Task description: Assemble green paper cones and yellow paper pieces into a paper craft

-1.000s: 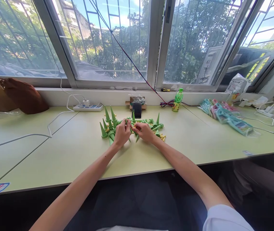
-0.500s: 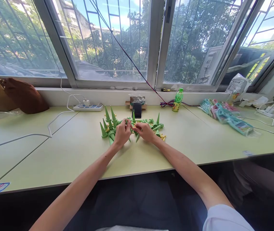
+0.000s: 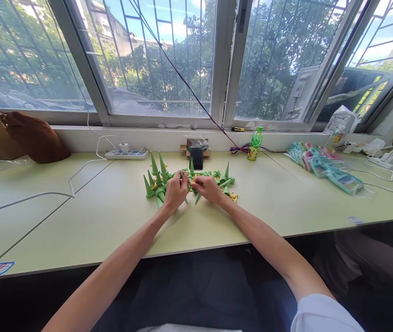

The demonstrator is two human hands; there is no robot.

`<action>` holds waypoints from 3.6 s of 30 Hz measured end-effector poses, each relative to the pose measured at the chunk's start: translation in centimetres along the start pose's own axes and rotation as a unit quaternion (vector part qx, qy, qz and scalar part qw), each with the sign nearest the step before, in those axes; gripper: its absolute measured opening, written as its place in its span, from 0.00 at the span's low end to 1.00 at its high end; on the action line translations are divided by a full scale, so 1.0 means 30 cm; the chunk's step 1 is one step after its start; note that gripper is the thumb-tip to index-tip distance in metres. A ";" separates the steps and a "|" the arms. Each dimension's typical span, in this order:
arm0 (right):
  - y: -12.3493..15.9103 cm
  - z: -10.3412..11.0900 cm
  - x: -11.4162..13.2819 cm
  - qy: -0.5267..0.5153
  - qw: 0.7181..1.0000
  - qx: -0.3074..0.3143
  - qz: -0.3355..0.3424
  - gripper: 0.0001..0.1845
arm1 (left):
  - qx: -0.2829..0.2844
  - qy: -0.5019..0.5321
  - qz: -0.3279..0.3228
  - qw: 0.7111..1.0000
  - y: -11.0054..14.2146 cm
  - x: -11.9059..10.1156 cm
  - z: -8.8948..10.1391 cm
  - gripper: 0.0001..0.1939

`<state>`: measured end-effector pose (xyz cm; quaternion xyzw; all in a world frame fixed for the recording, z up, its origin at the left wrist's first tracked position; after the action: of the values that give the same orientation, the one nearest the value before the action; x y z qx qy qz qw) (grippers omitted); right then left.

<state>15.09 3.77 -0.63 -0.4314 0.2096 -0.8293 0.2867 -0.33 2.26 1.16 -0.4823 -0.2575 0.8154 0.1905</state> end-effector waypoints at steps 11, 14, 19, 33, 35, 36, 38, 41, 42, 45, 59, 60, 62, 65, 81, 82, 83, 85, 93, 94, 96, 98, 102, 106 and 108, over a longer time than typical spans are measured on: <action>-0.002 -0.005 -0.016 -0.053 0.998 -0.019 -0.007 0.17 | 0.000 0.034 0.029 0.999 -0.006 0.009 -0.002 0.10; -0.003 -0.007 -0.021 -0.077 0.997 -0.017 -0.020 0.17 | -0.008 0.059 0.049 0.997 -0.012 0.012 -0.001 0.11; -0.002 -0.011 -0.037 -0.124 0.991 -0.017 -0.051 0.18 | -0.011 0.083 0.072 0.994 -0.019 0.013 0.000 0.11; -0.001 0.004 -0.010 -0.121 0.991 0.010 -0.050 0.23 | -0.004 0.044 0.022 0.999 -0.008 -0.001 0.000 0.10; 0.000 0.006 -0.011 -0.105 0.993 0.010 -0.044 0.24 | -0.004 0.041 0.018 0.999 -0.007 -0.003 0.001 0.10; 0.000 0.006 -0.011 -0.098 0.994 0.011 -0.042 0.24 | -0.004 0.039 0.018 0.999 -0.007 -0.004 0.001 0.09; 0.000 0.007 -0.012 -0.087 0.995 0.012 -0.039 0.25 | -0.002 0.034 0.016 0.999 -0.007 -0.003 0.001 0.09; 0.001 0.009 -0.013 -0.073 0.997 0.014 -0.036 0.26 | 0.000 0.030 0.013 0.999 -0.006 -0.004 0.001 0.09; 0.002 0.009 -0.012 -0.066 0.997 0.014 -0.035 0.26 | 0.000 0.029 0.013 1.000 -0.006 -0.004 0.001 0.09; 0.002 0.012 -0.009 -0.043 0.999 0.009 -0.027 0.27 | 0.000 0.027 0.016 1.000 -0.005 -0.006 0.001 0.09; 0.000 0.012 -0.018 -0.038 0.999 -0.008 -0.017 0.22 | 0.001 0.022 0.014 1.000 -0.005 -0.009 0.002 0.09; 0.000 0.012 -0.019 -0.041 0.999 -0.011 -0.016 0.22 | 0.000 0.021 0.013 1.000 -0.005 -0.008 0.002 0.09; -0.001 0.014 -0.020 -0.045 0.999 -0.018 -0.014 0.21 | -0.002 0.018 0.011 1.000 -0.005 -0.005 0.001 0.09; -0.001 0.016 -0.021 -0.053 0.998 -0.026 -0.009 0.20 | -0.006 0.022 0.016 1.000 -0.007 -0.003 0.000 0.10; 0.000 0.022 -0.013 -0.051 0.999 -0.012 -0.015 0.21 | 0.001 0.026 0.010 1.000 -0.005 0.000 -0.005 0.09; 0.000 0.021 -0.015 -0.053 0.998 -0.010 -0.016 0.21 | 0.001 0.026 0.008 1.000 -0.005 -0.001 -0.005 0.09; 0.000 0.021 -0.015 -0.055 0.998 -0.009 -0.018 0.21 | 0.001 0.025 0.007 1.000 -0.005 -0.001 -0.005 0.09; 0.001 0.020 -0.016 -0.060 0.998 -0.005 -0.022 0.22 | 0.001 0.026 0.007 1.000 -0.006 -0.002 -0.005 0.09; 0.003 0.021 -0.014 -0.075 0.997 0.008 -0.026 0.23 | 0.005 0.028 0.006 1.000 -0.004 -0.003 -0.003 0.09; 0.003 0.021 -0.014 -0.073 0.997 0.009 -0.025 0.23 | 0.005 0.028 0.005 1.000 -0.004 -0.003 -0.003 0.09; 0.003 0.022 -0.013 -0.071 0.997 0.010 -0.025 0.24 | 0.004 0.028 0.004 1.000 -0.004 -0.003 -0.004 0.09; 0.003 0.024 -0.010 -0.070 0.997 0.014 -0.027 0.24 | 0.005 0.029 0.005 1.000 -0.004 -0.002 -0.005 0.09; 0.005 0.030 0.004 -0.043 0.998 0.028 -0.026 0.26 | 0.008 0.030 0.008 0.999 -0.003 -0.003 -0.005 0.09; 0.005 0.035 0.016 -0.014 0.999 0.035 -0.017 0.29 | 0.009 0.027 0.006 1.000 -0.003 -0.006 -0.003 0.09; 0.005 0.037 0.020 -0.003 0.999 0.038 -0.015 0.31 | 0.009 0.025 0.006 1.000 -0.003 -0.009 -0.003 0.09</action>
<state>15.77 3.15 0.23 -0.4257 0.1704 -0.8396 0.2911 -0.13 2.21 1.36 -0.5020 -0.2425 0.8066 0.1966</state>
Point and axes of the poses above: each hand's wrist, its own y-axis away from the middle knuckle, its own z-axis out of the back of the hand, x = y × z, the point moved 2 cm from there along -y, towards the middle knuckle
